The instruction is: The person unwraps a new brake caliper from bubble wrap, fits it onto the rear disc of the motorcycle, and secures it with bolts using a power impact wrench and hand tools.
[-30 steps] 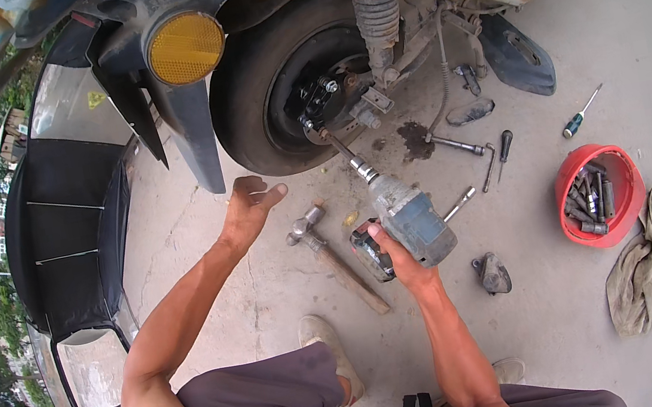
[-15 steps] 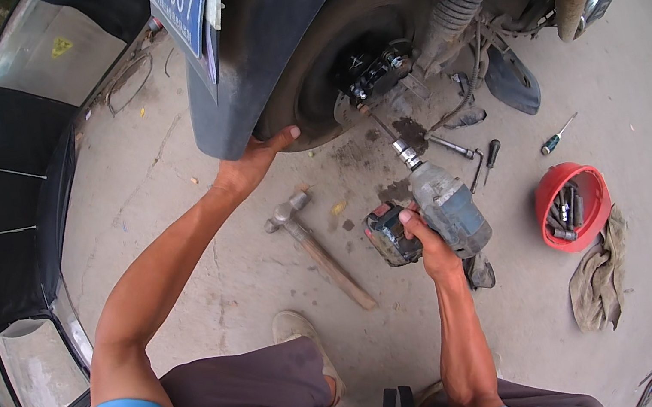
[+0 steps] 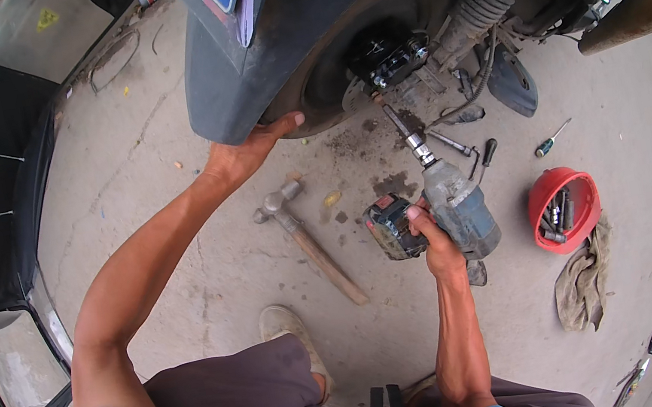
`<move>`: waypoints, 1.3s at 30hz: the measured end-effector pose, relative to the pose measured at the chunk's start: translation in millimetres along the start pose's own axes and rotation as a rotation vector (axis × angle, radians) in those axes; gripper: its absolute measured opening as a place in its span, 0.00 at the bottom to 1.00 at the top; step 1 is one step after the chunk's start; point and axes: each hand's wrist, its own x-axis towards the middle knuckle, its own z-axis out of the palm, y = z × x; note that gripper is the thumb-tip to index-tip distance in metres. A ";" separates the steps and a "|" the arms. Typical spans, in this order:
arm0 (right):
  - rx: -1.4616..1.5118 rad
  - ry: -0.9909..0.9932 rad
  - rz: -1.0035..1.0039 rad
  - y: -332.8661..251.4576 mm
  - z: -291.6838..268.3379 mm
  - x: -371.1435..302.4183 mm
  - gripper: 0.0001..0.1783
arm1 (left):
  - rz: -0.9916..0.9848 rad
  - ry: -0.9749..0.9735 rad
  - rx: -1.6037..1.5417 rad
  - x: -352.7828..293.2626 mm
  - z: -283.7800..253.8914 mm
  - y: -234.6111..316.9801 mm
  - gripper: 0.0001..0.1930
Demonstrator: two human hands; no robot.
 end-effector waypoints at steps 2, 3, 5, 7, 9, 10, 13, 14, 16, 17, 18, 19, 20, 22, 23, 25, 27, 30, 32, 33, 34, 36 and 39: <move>-0.015 -0.002 -0.007 2.6 -3.1 1.1 0.08 | -0.006 -0.005 0.001 1.3 0.4 -0.7 0.41; -0.032 -0.001 -0.012 4.7 -4.4 1.8 0.09 | -0.012 -0.011 0.008 1.4 0.3 -1.1 0.41; -0.054 0.000 -0.016 5.5 -6.2 1.5 0.09 | -0.012 -0.018 -0.015 1.9 1.7 -3.6 0.41; -0.041 0.011 -0.026 -0.7 -3.0 1.4 0.10 | -0.015 -0.022 -0.032 1.8 0.4 -6.9 0.41; -0.033 0.022 -0.015 -2.6 -1.8 0.5 0.10 | -0.022 -0.025 -0.096 1.7 1.6 -9.8 0.41; -0.025 0.036 -0.006 -3.8 -2.4 0.1 0.10 | -0.022 -0.026 -0.101 2.2 2.6 -10.1 0.41; -0.034 0.018 -0.009 -8.3 -3.9 1.1 0.10 | -0.064 -0.045 -0.072 3.3 2.1 -8.0 0.41; -0.036 0.018 -0.010 -8.7 -4.4 1.5 0.10 | -0.088 -0.061 -0.062 3.5 1.8 -6.6 0.40; -0.020 0.020 -0.009 -8.9 -4.2 1.9 0.10 | -0.113 -0.077 -0.051 4.0 -3.5 1.2 0.40; -0.020 0.019 -0.009 -9.6 -3.7 2.0 0.10 | -0.159 -0.149 -0.092 4.7 -7.5 5.4 0.45; -0.018 0.022 -0.002 -11.0 -3.1 2.1 0.10 | -0.181 -0.185 -0.115 5.1 -9.2 8.1 0.48; -0.015 0.025 0.004 -12.1 -3.1 2.1 0.10 | -0.203 -0.221 -0.137 5.6 -10.6 11.0 0.51; -0.018 0.026 0.003 -11.8 -3.8 2.3 0.10 | -0.206 -0.224 -0.135 5.6 -10.5 12.6 0.51; -0.018 0.026 -0.012 -10.7 -5.0 2.4 0.10 | -0.208 -0.226 -0.134 5.2 -11.4 15.4 0.51; -0.022 0.028 -0.014 -11.8 -6.0 2.4 0.10 | -0.208 -0.228 -0.144 5.4 -11.5 17.2 0.50; -0.006 0.014 -0.006 -9.1 -4.3 3.6 0.09 | -0.218 -0.229 -0.144 4.4 -12.4 13.5 0.50; -0.015 0.018 -0.009 -9.1 -4.2 3.9 0.09 | -0.194 -0.232 -0.173 4.3 -11.5 8.7 0.49; -0.034 0.027 -0.017 -12.4 -4.3 3.5 0.09 | -0.194 -0.214 -0.136 3.9 -10.8 8.8 0.49; -0.043 0.029 -0.020 -12.6 -4.3 3.6 0.09 | -0.198 -0.210 -0.125 3.5 -11.2 8.9 0.49; -0.058 0.025 -0.028 -11.5 -5.5 4.1 0.09 | -0.200 -0.211 -0.128 3.3 -10.8 9.2 0.49; -0.073 0.021 -0.037 -11.0 -6.3 4.4 0.08 | -0.202 -0.213 -0.130 3.4 -10.4 9.6 0.49; -0.075 0.023 -0.032 -12.3 -6.2 4.0 0.08 | -0.205 -0.207 -0.109 3.1 -10.2 10.7 0.49; -0.071 0.020 -0.028 -10.7 -6.6 4.3 0.08 | -0.200 -0.207 -0.147 2.6 -10.6 10.0 0.49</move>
